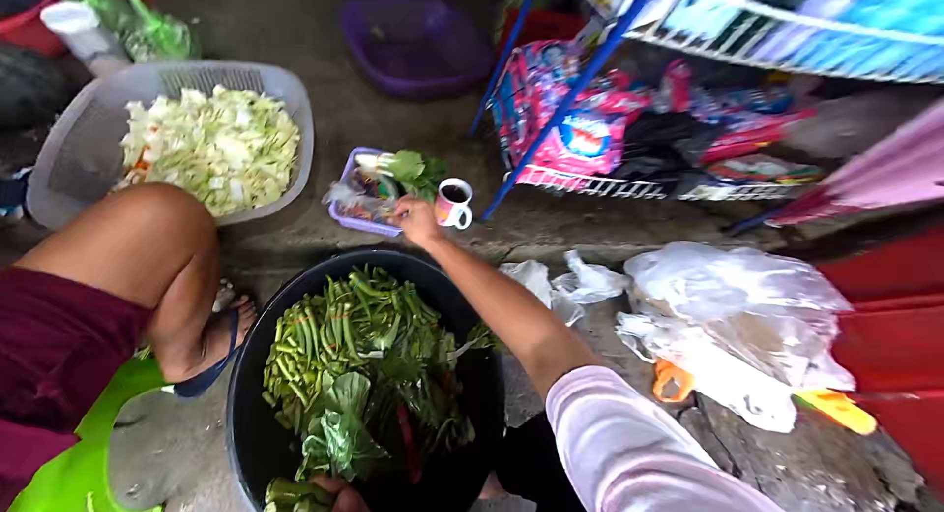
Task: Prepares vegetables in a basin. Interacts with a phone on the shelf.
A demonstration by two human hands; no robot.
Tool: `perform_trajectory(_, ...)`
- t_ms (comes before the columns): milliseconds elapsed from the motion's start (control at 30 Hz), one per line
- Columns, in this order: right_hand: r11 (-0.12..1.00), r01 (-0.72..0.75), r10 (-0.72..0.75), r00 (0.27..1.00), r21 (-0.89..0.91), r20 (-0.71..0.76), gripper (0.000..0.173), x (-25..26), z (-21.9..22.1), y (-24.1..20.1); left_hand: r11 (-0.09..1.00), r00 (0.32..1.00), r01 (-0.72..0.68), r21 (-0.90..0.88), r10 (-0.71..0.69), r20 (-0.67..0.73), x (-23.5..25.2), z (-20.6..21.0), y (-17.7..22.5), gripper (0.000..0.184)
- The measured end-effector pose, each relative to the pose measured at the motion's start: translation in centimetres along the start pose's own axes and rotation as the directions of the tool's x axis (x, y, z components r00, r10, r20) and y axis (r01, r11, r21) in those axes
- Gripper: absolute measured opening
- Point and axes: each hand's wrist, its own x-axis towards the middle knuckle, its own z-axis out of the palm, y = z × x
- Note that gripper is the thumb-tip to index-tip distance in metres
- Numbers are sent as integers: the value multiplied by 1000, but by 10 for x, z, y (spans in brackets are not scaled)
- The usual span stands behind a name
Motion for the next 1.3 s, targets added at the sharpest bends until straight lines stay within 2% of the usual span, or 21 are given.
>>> perform_trajectory(33,982,-97,93,995,164,29,25,-25,-4,-10,999,1000,-10,37,11,-21,-2,4,1,27)
perform_trajectory(100,873,-271,207,959,405,196,26,-81,-12,-31,993,998,-7,121,15,-62,-8,11,3,27)
perform_trajectory(167,728,-396,212,906,559,366,17,-131,-25,-53,981,995,18,195,1,-95,-14,15,4,22)
perform_trajectory(233,574,-514,196,843,638,501,7,-173,-46,-76,946,992,22,324,19,-124,-20,18,2,17)
perform_trajectory(300,492,-542,86,809,681,582,7,-212,-73,-98,833,990,-29,552,102,-102,-20,17,-5,27)
perform_trajectory(367,516,-446,-115,810,731,575,28,-248,-95,-111,673,994,-65,737,109,-12,-20,18,-5,49)
perform_trajectory(433,631,-197,-316,818,750,481,39,-275,-98,-107,559,999,-39,828,8,42,-20,24,0,55)
perform_trajectory(500,814,166,-413,839,557,353,35,-298,-89,-95,468,995,5,884,-90,42,-18,28,-2,53)
perform_trajectory(533,859,314,-458,824,404,333,33,-305,-84,-89,426,992,30,904,-124,26,-17,27,-8,51)
perform_trajectory(567,878,389,-474,793,281,383,35,-311,-79,-84,383,988,53,922,-154,8,-17,24,-14,51)
perform_trajectory(700,880,473,-400,689,43,605,76,-324,-64,-83,233,972,82,969,-234,-26,-16,23,-26,51)
perform_trajectory(800,856,516,-365,633,-20,683,83,-326,-49,-77,184,961,26,983,-275,26,-18,23,-28,50)
perform_trajectory(867,865,501,-365,611,14,702,81,-321,-43,-70,229,949,-63,971,-288,129,-18,20,-29,50)
perform_trajectory(933,909,407,-341,609,87,716,82,-316,-43,-67,388,938,-128,913,-252,238,-19,17,-30,50)
perform_trajectory(967,938,324,-308,618,122,723,85,-314,-46,-67,486,939,-117,866,-230,256,-20,16,-29,49)
perform_trajectory(1033,977,154,-212,645,147,734,84,-314,-53,-70,690,958,-19,724,-196,211,-19,15,-29,33)
perform_trajectory(1100,974,85,-212,669,210,713,70,-321,-56,-73,857,969,137,497,-221,113,-15,17,-30,14)
perform_trajectory(1167,911,170,-391,649,377,652,46,-335,-60,-79,919,961,245,308,-273,50,-11,18,-29,7)
perform_trajectory(1233,745,266,-642,538,612,547,27,-346,-61,-87,934,952,286,212,-302,45,-10,20,-28,8)
perform_trajectory(1267,628,263,-740,493,733,458,26,-349,-60,-88,941,951,289,176,-303,58,-10,19,-28,9)
perform_trajectory(1300,526,229,-783,506,819,361,31,-350,-57,-87,949,953,281,144,-294,80,-11,18,-28,9)
